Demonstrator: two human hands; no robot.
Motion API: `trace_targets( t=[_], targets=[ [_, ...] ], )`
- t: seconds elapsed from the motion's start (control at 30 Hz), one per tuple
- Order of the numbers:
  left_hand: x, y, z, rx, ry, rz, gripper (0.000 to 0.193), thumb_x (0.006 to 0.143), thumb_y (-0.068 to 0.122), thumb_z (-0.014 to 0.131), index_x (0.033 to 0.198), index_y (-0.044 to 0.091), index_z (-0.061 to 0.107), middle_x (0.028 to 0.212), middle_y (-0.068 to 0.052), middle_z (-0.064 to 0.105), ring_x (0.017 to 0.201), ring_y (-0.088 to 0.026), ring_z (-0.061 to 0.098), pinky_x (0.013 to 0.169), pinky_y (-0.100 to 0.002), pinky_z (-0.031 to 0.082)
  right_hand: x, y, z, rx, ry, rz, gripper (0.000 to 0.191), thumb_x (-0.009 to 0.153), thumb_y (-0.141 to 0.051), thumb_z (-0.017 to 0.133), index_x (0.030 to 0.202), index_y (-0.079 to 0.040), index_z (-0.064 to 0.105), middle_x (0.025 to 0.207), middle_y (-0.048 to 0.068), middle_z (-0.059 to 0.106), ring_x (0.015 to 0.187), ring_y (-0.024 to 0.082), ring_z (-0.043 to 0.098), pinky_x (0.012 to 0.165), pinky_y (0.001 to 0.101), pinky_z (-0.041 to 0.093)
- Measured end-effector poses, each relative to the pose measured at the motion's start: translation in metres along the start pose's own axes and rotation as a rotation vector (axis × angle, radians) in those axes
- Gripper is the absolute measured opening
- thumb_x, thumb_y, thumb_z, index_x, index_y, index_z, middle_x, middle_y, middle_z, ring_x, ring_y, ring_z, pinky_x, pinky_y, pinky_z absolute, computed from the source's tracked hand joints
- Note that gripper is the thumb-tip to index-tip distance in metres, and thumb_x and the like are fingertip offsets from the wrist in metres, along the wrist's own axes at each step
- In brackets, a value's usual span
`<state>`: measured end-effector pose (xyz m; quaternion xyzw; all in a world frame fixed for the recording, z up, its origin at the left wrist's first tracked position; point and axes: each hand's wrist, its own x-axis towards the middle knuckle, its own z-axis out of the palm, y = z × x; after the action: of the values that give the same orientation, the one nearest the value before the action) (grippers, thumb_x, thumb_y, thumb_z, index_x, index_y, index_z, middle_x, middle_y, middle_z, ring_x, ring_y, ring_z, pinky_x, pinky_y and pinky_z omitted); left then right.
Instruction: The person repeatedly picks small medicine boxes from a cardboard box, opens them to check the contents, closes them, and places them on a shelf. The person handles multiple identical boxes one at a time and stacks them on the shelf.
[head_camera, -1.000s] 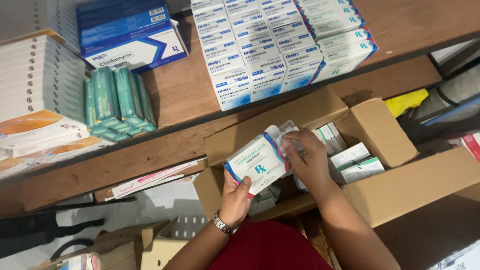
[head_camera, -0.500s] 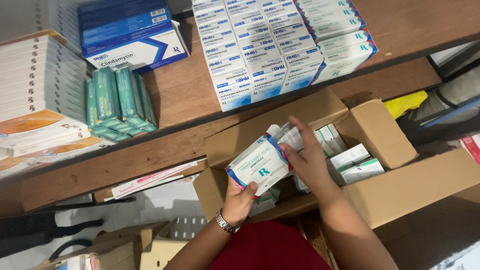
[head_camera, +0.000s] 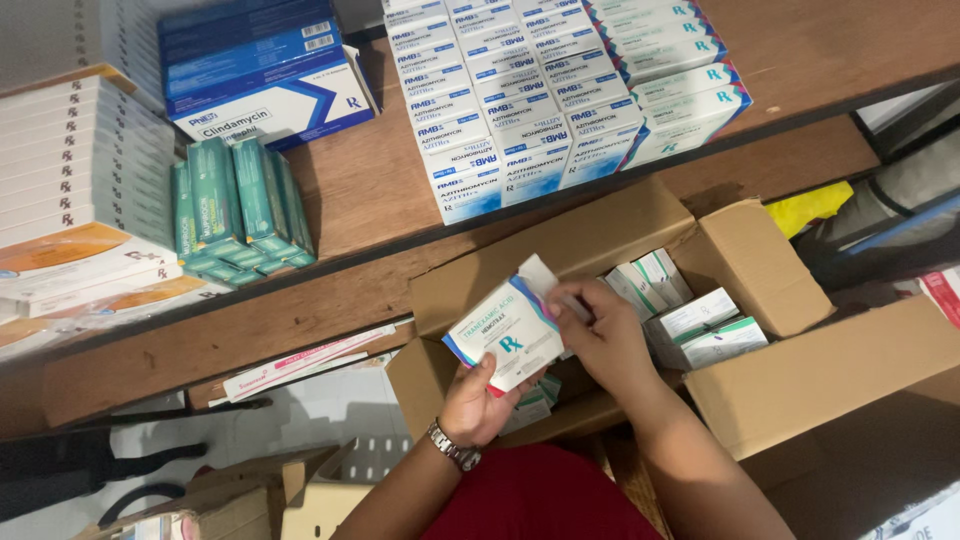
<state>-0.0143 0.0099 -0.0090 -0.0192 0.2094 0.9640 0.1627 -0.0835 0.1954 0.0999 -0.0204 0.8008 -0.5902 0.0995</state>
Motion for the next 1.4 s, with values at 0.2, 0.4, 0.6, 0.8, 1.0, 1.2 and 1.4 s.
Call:
trace_targets(
  t=[0.2,0.4,0.6,0.8,1.0,1.2,1.4],
  targets=[
    [-0.007,0.0,-0.013,-0.005,0.014,-0.029,0.06,0.101,0.028,0.064,0.151,0.007,0.039,0.143,-0.016,0.059,0.128,-0.032,0.061,0.105,-0.048,0.052,-0.006,-0.016,-0.018,-0.206,-0.215,-0.348,0.02,0.097,-0.012,0.071,0.117,-0.009,0.076,0.108,0.01,0.071,0.1,0.021,0.07,0.084,0.0335,0.055],
    [0.0,0.005,-0.021,-0.055,0.136,0.016,0.057,0.101,0.027,0.064,0.15,0.008,0.04,0.14,-0.017,0.06,0.122,-0.033,0.063,0.091,-0.046,0.057,-0.008,-0.028,-0.036,-0.094,-0.354,-0.355,0.045,0.086,-0.008,0.075,0.13,-0.009,0.064,0.129,0.011,0.064,0.116,0.022,0.063,0.09,0.0335,0.054],
    [-0.003,0.012,-0.012,0.149,0.115,0.05,0.059,0.094,0.014,0.065,0.148,0.009,0.038,0.141,-0.013,0.059,0.127,-0.031,0.062,0.103,-0.051,0.056,-0.015,-0.009,-0.016,0.066,-0.244,-0.506,0.054,0.085,-0.004,0.068,0.136,-0.01,0.051,0.15,0.018,0.046,0.142,0.03,0.046,0.116,0.0397,0.036],
    [-0.002,0.011,0.01,0.074,0.125,0.042,0.058,0.097,0.014,0.065,0.149,0.004,0.04,0.14,-0.017,0.058,0.125,-0.034,0.062,0.099,-0.052,0.055,-0.021,-0.004,0.003,-0.008,-0.193,-0.701,0.062,0.097,-0.02,0.056,0.155,-0.003,0.04,0.169,0.022,0.03,0.159,0.037,0.03,0.128,0.0462,0.025],
    [-0.003,0.008,0.021,0.18,0.224,0.143,0.057,0.094,0.012,0.065,0.145,0.007,0.041,0.137,-0.016,0.061,0.124,-0.032,0.063,0.098,-0.051,0.056,-0.016,0.004,0.011,0.182,-0.205,-0.527,0.056,0.101,-0.015,0.046,0.155,0.0,0.043,0.169,0.02,0.036,0.16,0.033,0.03,0.129,0.043,0.022],
    [-0.002,0.007,0.016,0.235,0.194,0.264,0.059,0.094,0.004,0.067,0.145,0.006,0.039,0.14,-0.016,0.059,0.128,-0.029,0.06,0.106,-0.049,0.053,-0.014,0.008,0.014,0.508,-0.247,-0.362,0.056,0.101,-0.003,0.04,0.157,0.003,0.037,0.169,0.016,0.033,0.154,0.025,0.033,0.125,0.0357,0.023],
    [-0.003,0.008,0.017,0.25,0.225,0.263,0.059,0.092,0.003,0.068,0.143,0.007,0.041,0.138,-0.016,0.06,0.126,-0.029,0.061,0.105,-0.048,0.053,-0.02,0.003,0.016,0.332,-0.161,-0.338,0.057,0.1,0.002,0.039,0.157,0.001,0.036,0.166,0.015,0.038,0.151,0.024,0.037,0.123,0.0341,0.025]
  ],
)
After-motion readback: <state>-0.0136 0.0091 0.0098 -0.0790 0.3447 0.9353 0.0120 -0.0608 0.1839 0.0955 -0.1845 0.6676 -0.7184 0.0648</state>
